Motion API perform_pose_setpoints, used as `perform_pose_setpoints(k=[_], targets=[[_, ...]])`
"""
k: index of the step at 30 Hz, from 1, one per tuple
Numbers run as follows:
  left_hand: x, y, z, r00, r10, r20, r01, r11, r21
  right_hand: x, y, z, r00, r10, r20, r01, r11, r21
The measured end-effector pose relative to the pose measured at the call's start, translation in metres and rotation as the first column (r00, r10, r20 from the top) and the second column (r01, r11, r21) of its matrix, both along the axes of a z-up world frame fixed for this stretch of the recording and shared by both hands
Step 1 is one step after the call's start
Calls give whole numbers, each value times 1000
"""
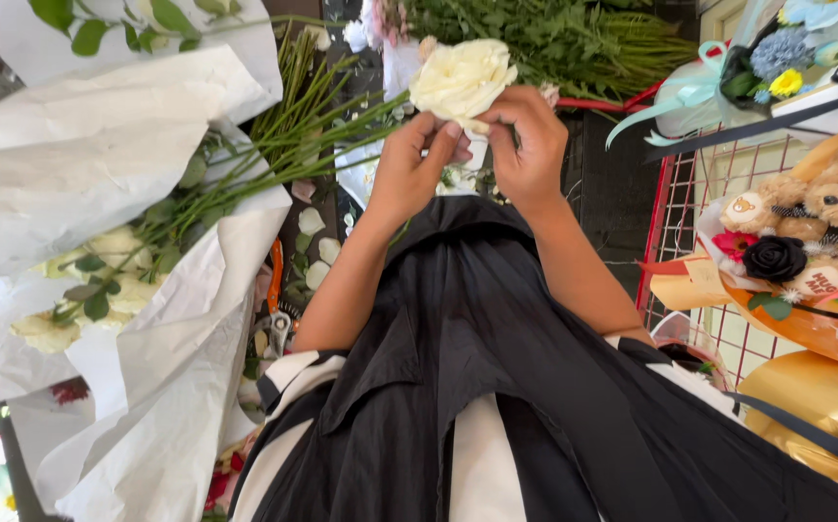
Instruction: The person removes outer petals from white roses by hand, handles stems of greenery, and organizes flowers on a work surface in a florist environment.
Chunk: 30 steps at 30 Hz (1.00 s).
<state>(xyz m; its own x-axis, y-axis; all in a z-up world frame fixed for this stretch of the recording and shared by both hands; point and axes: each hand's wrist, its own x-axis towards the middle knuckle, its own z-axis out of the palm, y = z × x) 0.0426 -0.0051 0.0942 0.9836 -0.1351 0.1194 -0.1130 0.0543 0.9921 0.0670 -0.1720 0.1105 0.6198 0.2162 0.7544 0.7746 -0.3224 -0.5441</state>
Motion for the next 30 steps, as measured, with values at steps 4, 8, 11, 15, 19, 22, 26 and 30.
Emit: perform_pose_setpoints(k=[4,8,11,15,19,22,26,30], targets=[[-6,5,7,999,-6,-40,9,997,71,-7,-2,-1,993,-3,-115,13,997,81],[4,8,13,996,-50,-72,46,998,-52,3,-8,0,985,48,-168,-26,991,135],[-1,8,2,993,-46,-111,34,993,-112,-7,-10,4,976,46,-215,-32,997,67],[4,5,-9,992,73,-103,-72,997,12,-6,-12,-4,986,-16,-166,4,997,-71],[-3,-2,-22,988,46,-148,-61,993,-97,-12,-5,-7,969,-15,-245,35,996,77],[-7,-9,-34,995,99,-22,-100,993,-68,-6,-7,-14,999,-37,0,37,996,87],[-11,-12,-59,992,99,76,-95,994,-56,-11,-10,-12,999,-37,24,34,996,87],[-13,-11,-36,959,101,266,-119,992,51,-15,-9,-24,979,178,-97,-140,940,312]])
